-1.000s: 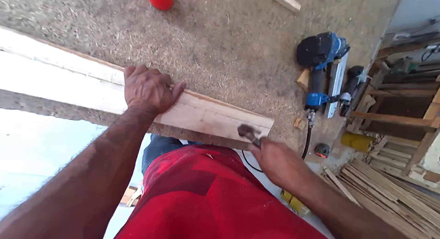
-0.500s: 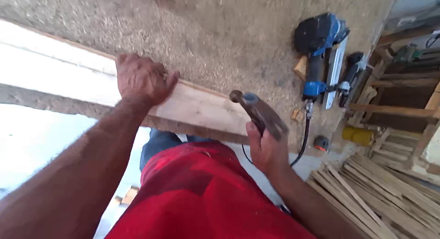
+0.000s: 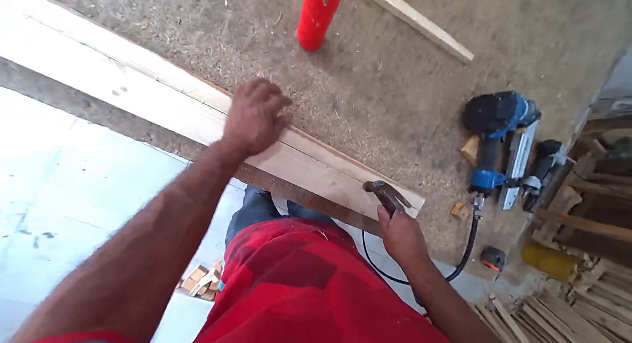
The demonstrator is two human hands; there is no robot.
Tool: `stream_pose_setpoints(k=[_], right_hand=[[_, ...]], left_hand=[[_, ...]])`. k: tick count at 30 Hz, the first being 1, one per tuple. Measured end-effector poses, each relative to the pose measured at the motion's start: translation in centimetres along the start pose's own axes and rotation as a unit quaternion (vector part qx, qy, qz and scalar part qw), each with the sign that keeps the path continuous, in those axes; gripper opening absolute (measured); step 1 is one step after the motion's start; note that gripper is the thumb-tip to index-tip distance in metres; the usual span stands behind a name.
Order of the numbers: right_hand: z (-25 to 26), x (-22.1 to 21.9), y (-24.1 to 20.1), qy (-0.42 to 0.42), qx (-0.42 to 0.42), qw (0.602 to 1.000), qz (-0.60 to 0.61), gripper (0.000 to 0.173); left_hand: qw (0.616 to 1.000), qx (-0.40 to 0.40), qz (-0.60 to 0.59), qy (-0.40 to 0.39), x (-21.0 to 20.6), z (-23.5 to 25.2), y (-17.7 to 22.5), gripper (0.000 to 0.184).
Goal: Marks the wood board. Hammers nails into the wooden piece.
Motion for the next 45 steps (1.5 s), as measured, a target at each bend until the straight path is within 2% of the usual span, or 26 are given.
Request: stream_pose_setpoints(k=[2,5,8,10,13,15,18,21,22,24,25,27,29,31,33,34,35,36,37,38,39,40,41,42,43,45], right_hand=[[-0.2,0.5,-0.5,-0.006,-0.012,1.000,-0.012,0.056],[-1.0,2.3,-2.5,-0.047,-0.041,0.998,-0.026,0.053],[-2.0,5.4,-7.6,-0.106,-0.034,0.994,-0.009,0.044],[-2.5,6.9,-12.2,-0.117,0.015,0.993,0.026,0.041],[-3.8,10.4,-19.8,-0.055,0.133,0.988,0.050,0.042],[-5.5,13.9,-23.0,0.007,0.205,0.976,0.077,0.040],[-7.8,18.2,-25.4,0.110,0.301,0.938,0.130,0.031],[-7.2,17.3,-25.7,0.165,0.321,0.922,0.139,0.029],[-6.0,15.2,-25.1,0.142,0.293,0.939,0.112,0.032],[-3.3,9.9,-22.5,-0.018,0.168,0.986,-0.010,0.038],[-2.5,8.0,-21.1,-0.119,0.093,0.986,-0.076,0.040],[-2.7,8.3,-20.2,-0.202,0.034,0.967,-0.149,0.042],[-4.5,12.7,-22.3,-0.146,0.060,0.977,-0.142,0.045],[-6.5,17.7,-25.1,0.013,0.155,0.986,-0.056,0.043],[-7.1,18.8,-26.3,0.169,0.278,0.941,0.091,0.036],[-6.6,17.2,-25.8,0.203,0.313,0.916,0.144,0.036],[-5.7,14.2,-24.3,0.197,0.312,0.917,0.153,0.037],[-4.5,10.8,-22.1,0.149,0.269,0.945,0.109,0.038],[-3.3,7.6,-19.6,0.058,0.182,0.981,0.038,0.041],[-2.8,5.4,-17.4,-0.040,0.093,0.995,-0.021,0.045],[-3.1,4.6,-16.2,-0.110,0.035,0.991,-0.069,0.048],[-3.2,5.2,-16.1,-0.122,0.024,0.987,-0.100,0.051],[-3.7,6.4,-16.8,-0.071,0.051,0.991,-0.104,0.053],[-5.1,7.4,-17.5,0.023,0.098,0.992,-0.073,0.054],[-6.6,7.8,-18.1,0.120,0.145,0.982,-0.015,0.052],[-5.3,5.9,-18.6,0.238,0.206,0.943,0.103,0.046]], left_hand=[[0.998,0.049,0.037,0.022,3.5,-0.7,-4.9,0.052],[0.989,0.117,0.086,0.009,4.1,-1.6,-11.2,0.080],[0.988,0.129,0.088,0.019,3.2,-1.5,-12.4,0.082],[0.988,0.132,0.077,0.007,3.0,-1.7,-12.3,0.081],[0.988,0.131,0.079,-0.010,3.5,-1.7,-12.6,0.085],[0.989,0.125,0.072,-0.014,3.4,-1.6,-12.4,0.087],[0.990,0.123,0.064,-0.015,3.4,-1.7,-12.2,0.089],[0.990,0.126,0.057,-0.011,3.6,-1.6,-12.3,0.088],[0.990,0.126,0.055,-0.011,3.5,-1.7,-12.3,0.088],[0.991,0.124,0.054,-0.012,3.4,-1.7,-12.4,0.089],[0.991,0.122,0.053,-0.013,3.3,-1.7,-12.4,0.090],[0.991,0.120,0.049,-0.013,3.3,-1.7,-12.3,0.090],[0.991,0.120,0.049,-0.010,3.5,-1.5,-12.5,0.090],[0.991,0.123,0.042,-0.013,3.4,-1.7,-12.3,0.089],[0.991,0.123,0.043,-0.006,3.5,-1.6,-12.3,0.089],[0.991,0.126,0.043,-0.006,3.5,-1.7,-12.3,0.088],[0.991,0.124,0.042,-0.004,3.5,-1.8,-12.4,0.086],[0.992,0.123,0.041,-0.004,3.5,-1.8,-12.4,0.085],[0.991,0.124,0.041,-0.007,3.6,-1.7,-12.5,0.086],[0.991,0.125,0.041,-0.010,3.6,-1.7,-12.5,0.086],[0.992,0.123,0.038,-0.019,3.5,-1.8,-12.3,0.086],[0.992,0.121,0.037,-0.019,3.5,-1.7,-12.3,0.085],[0.991,0.127,0.041,-0.012,3.8,-1.3,-12.9,0.085],[0.991,0.126,0.043,-0.015,3.8,-1.2,-13.0,0.086],[0.991,0.123,0.036,-0.023,3.4,-1.5,-12.5,0.085],[0.992,0.122,0.031,-0.014,3.4,-1.6,-12.3,0.085]])
Point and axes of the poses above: each hand's wrist, its own z-axis towards the middle knuckle, its own x-axis out of the back of the hand, y = z × x, the point moved 6 cm from there along z, towards the middle knuckle, and after that the axes turned 9 degrees about -y, right-handed, at the moved point
